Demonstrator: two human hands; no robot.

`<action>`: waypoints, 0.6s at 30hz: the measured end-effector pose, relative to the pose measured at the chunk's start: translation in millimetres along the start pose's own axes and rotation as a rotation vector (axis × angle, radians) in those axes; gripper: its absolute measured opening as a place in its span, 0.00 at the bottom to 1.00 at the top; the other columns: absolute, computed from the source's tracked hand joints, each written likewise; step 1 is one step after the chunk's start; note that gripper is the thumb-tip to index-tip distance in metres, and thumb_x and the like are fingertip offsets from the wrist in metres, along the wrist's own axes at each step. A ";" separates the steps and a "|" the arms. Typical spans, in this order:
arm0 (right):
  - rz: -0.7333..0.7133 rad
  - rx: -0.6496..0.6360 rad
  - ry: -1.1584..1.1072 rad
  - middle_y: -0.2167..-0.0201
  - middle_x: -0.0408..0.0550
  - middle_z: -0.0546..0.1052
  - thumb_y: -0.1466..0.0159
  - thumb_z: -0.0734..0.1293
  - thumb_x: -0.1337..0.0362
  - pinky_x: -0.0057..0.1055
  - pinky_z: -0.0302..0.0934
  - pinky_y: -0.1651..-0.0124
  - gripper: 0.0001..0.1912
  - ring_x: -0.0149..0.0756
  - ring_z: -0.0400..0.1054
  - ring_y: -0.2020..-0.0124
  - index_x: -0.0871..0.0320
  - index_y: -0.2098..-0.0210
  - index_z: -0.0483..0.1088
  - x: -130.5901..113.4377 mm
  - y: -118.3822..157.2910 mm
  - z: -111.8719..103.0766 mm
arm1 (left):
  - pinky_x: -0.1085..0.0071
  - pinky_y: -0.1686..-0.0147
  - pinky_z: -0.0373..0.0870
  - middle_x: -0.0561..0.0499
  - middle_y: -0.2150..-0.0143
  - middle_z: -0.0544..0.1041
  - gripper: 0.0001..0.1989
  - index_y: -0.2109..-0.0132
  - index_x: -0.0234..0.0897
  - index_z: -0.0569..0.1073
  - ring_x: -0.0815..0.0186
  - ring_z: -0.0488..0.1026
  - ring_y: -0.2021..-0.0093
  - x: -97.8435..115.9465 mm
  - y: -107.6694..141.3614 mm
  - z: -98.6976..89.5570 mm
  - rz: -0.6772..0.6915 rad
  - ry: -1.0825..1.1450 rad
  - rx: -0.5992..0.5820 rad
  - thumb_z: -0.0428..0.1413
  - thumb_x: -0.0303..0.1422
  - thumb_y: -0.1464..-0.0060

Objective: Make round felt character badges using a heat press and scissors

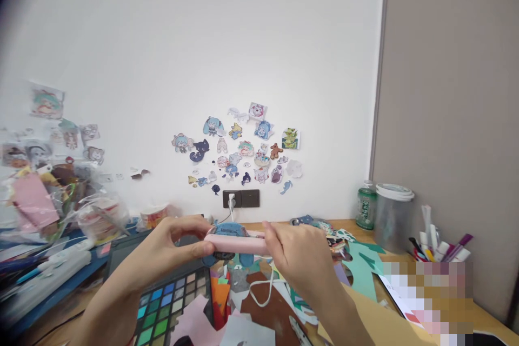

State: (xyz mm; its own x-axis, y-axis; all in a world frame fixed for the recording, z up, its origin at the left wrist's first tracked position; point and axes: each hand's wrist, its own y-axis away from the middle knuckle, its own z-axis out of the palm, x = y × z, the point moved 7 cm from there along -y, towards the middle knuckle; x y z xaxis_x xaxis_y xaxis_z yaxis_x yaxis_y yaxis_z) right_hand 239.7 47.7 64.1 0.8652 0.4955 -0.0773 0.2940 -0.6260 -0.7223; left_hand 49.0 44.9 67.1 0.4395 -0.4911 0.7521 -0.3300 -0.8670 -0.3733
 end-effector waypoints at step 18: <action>0.189 -0.073 -0.399 0.86 0.38 0.64 0.40 0.55 0.41 0.26 0.43 0.79 0.27 0.28 0.56 0.83 0.56 0.78 0.68 5.4 0.5 -4.9 | 0.72 0.63 0.63 0.53 0.68 0.74 0.09 0.64 0.38 0.74 0.65 0.68 0.66 5.9 1.6 16.7 0.021 0.109 -0.028 0.55 0.38 0.46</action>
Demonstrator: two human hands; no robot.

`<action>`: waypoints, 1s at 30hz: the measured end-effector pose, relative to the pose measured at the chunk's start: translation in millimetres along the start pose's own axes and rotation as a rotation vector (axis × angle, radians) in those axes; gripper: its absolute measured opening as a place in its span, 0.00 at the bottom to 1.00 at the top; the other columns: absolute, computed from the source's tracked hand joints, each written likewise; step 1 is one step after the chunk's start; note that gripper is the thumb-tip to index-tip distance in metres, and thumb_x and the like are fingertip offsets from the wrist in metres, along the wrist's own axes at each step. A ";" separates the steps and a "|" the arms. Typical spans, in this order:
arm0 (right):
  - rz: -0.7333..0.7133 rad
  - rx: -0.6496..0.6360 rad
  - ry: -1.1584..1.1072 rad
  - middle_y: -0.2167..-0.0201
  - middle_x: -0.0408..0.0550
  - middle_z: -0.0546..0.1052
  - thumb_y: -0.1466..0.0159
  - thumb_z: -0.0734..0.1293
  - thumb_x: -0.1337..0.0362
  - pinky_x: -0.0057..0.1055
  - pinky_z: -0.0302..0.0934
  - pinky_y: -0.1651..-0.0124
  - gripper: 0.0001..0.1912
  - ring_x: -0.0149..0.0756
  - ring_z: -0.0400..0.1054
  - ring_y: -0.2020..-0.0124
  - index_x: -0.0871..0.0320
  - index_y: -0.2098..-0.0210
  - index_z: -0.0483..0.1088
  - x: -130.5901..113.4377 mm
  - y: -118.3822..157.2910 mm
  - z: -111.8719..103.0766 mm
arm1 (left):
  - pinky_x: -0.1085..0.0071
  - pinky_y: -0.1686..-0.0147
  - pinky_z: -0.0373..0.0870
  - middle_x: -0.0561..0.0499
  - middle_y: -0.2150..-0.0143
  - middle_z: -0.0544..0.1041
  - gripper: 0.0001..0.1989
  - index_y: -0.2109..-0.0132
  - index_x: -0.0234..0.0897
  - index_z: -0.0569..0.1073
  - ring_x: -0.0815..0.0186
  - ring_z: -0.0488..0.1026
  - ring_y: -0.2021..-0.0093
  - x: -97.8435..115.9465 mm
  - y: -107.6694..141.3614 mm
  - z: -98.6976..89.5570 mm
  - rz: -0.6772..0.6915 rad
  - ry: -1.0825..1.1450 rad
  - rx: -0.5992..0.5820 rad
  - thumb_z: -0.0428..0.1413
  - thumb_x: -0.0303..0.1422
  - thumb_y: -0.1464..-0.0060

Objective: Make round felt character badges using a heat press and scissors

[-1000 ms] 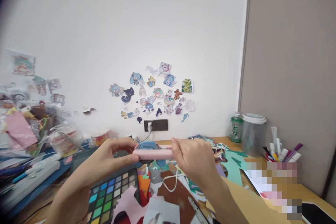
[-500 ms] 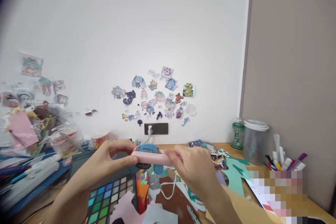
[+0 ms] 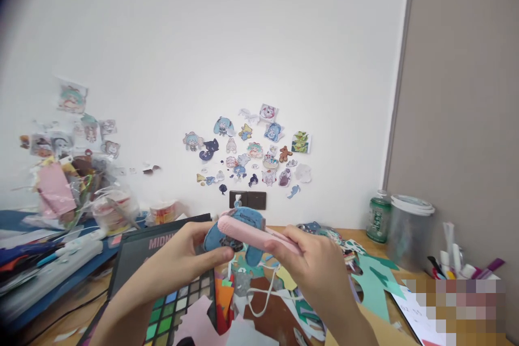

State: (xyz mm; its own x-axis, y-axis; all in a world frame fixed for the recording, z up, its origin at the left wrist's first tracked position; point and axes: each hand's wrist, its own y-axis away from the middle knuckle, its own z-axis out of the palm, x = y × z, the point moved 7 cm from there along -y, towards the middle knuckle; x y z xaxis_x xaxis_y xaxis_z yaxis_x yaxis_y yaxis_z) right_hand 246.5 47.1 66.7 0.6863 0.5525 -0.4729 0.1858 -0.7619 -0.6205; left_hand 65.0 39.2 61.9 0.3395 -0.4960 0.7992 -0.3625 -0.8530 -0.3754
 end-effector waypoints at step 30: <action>0.128 0.112 -0.041 0.82 0.45 0.71 0.35 0.44 0.47 0.31 0.53 0.72 0.32 0.37 0.64 0.77 0.53 0.79 0.69 8.2 6.9 -4.9 | 0.77 0.67 0.62 0.59 0.68 0.74 0.06 0.66 0.43 0.73 0.70 0.68 0.68 39.2 25.6 0.0 0.107 -0.167 0.117 0.51 0.29 0.44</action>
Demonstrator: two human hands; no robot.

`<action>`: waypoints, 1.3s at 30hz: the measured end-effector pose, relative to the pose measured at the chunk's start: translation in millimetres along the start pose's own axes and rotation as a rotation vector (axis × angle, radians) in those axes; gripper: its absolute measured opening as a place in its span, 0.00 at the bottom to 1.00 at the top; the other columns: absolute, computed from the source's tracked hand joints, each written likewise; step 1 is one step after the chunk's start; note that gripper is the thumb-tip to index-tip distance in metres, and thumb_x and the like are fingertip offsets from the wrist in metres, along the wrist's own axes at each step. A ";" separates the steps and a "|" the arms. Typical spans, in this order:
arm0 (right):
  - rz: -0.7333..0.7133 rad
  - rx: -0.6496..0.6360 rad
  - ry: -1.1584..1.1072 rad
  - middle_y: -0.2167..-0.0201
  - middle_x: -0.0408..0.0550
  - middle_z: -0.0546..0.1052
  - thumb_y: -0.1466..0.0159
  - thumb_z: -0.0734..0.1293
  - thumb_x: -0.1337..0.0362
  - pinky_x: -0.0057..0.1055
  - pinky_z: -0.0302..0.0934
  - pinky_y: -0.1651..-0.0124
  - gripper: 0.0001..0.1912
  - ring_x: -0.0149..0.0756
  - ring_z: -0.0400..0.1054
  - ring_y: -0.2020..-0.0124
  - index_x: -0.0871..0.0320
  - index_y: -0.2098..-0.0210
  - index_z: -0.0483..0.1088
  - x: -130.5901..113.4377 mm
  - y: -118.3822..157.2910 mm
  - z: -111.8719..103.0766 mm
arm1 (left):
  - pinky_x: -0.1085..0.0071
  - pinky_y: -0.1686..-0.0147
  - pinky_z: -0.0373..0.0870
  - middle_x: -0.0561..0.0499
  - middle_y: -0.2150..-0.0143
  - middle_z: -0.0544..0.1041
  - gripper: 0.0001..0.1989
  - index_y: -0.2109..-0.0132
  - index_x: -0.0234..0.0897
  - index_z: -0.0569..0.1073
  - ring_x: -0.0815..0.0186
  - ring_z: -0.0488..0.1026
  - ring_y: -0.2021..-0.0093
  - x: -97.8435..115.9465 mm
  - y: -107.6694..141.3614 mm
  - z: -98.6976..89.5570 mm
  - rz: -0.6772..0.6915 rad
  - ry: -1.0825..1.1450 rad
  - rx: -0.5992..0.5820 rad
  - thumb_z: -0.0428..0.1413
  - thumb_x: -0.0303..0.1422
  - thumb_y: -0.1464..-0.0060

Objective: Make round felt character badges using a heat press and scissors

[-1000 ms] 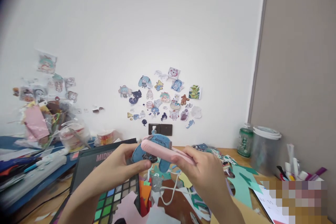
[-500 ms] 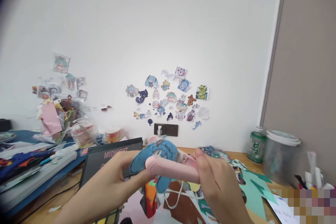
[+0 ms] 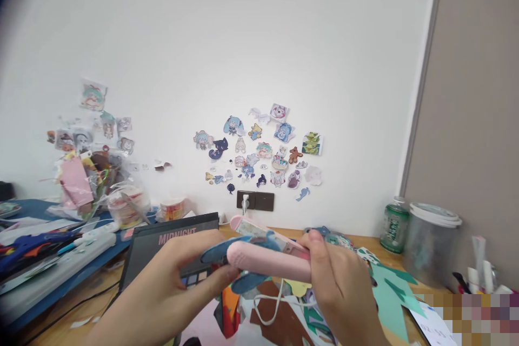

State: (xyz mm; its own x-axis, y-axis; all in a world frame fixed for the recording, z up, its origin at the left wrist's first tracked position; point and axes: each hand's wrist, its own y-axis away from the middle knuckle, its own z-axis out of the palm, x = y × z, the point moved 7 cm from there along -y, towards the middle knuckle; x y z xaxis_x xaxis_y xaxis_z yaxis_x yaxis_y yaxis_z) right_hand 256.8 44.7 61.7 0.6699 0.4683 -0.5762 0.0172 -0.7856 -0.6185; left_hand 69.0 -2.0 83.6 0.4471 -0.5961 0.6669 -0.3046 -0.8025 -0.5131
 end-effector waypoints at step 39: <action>-0.460 0.199 0.115 0.81 0.46 0.72 0.33 0.50 0.65 0.29 0.55 0.75 0.24 0.32 0.64 0.81 0.56 0.79 0.69 -27.5 12.4 -21.9 | 0.81 0.73 0.62 0.60 0.74 0.73 0.03 0.68 0.42 0.75 0.73 0.68 0.74 13.5 13.9 0.3 0.081 -0.260 0.021 0.57 0.28 0.49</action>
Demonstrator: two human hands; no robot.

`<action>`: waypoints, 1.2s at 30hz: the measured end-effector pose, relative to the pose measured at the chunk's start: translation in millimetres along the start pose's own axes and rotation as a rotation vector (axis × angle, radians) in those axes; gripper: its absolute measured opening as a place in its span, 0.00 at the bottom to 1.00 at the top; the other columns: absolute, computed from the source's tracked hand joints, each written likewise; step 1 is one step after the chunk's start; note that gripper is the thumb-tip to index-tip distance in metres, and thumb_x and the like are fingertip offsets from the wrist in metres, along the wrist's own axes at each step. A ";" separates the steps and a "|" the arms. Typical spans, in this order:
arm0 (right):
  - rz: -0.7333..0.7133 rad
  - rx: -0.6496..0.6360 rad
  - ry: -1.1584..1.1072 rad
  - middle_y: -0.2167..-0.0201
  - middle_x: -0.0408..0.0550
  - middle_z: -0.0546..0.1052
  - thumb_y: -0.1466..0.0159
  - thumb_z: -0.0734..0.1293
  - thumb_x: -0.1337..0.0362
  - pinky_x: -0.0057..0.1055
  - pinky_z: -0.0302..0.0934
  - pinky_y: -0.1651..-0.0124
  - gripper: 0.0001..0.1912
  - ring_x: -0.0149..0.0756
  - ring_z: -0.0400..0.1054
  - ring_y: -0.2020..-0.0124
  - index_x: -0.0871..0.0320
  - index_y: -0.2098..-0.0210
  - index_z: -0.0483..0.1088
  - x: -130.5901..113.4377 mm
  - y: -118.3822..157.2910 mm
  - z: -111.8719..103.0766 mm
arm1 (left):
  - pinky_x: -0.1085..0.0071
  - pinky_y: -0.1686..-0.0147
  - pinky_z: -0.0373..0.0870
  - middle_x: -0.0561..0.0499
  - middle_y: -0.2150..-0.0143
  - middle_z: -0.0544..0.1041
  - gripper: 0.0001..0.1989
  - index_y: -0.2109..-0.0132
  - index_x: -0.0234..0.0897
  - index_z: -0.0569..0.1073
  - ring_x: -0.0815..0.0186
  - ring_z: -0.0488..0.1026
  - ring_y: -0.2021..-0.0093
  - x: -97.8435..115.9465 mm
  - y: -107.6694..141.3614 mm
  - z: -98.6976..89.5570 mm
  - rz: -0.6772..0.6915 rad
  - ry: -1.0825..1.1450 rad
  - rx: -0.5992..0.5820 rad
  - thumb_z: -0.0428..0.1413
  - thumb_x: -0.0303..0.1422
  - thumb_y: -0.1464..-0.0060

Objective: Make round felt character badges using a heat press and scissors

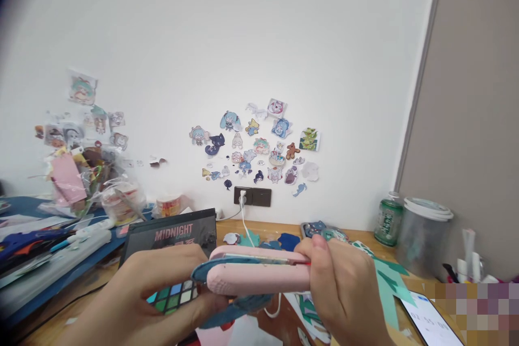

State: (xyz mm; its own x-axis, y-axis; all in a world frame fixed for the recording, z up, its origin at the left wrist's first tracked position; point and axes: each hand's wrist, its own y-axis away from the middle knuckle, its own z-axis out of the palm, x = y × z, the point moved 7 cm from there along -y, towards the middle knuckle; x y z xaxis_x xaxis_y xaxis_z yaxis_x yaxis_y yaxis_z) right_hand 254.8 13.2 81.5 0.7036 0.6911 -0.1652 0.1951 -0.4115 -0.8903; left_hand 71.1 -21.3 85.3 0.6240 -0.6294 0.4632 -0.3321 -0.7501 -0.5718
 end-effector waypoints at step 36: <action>-0.022 0.025 -0.017 0.78 0.43 0.74 0.34 0.49 0.65 0.31 0.55 0.69 0.22 0.32 0.66 0.76 0.54 0.77 0.69 0.2 1.3 -7.2 | 0.80 0.64 0.67 0.60 0.64 0.77 0.18 0.58 0.48 0.76 0.70 0.72 0.66 11.3 -5.6 0.3 0.041 0.116 -0.035 0.60 0.20 0.55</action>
State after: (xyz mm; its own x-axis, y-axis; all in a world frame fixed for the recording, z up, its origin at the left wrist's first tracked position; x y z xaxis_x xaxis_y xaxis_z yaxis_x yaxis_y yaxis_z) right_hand 260.2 8.6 83.4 0.6875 0.7100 -0.1524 0.1931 -0.3811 -0.9041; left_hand 80.2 -24.1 93.6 0.5243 -0.6774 0.5160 -0.3811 -0.7286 -0.5692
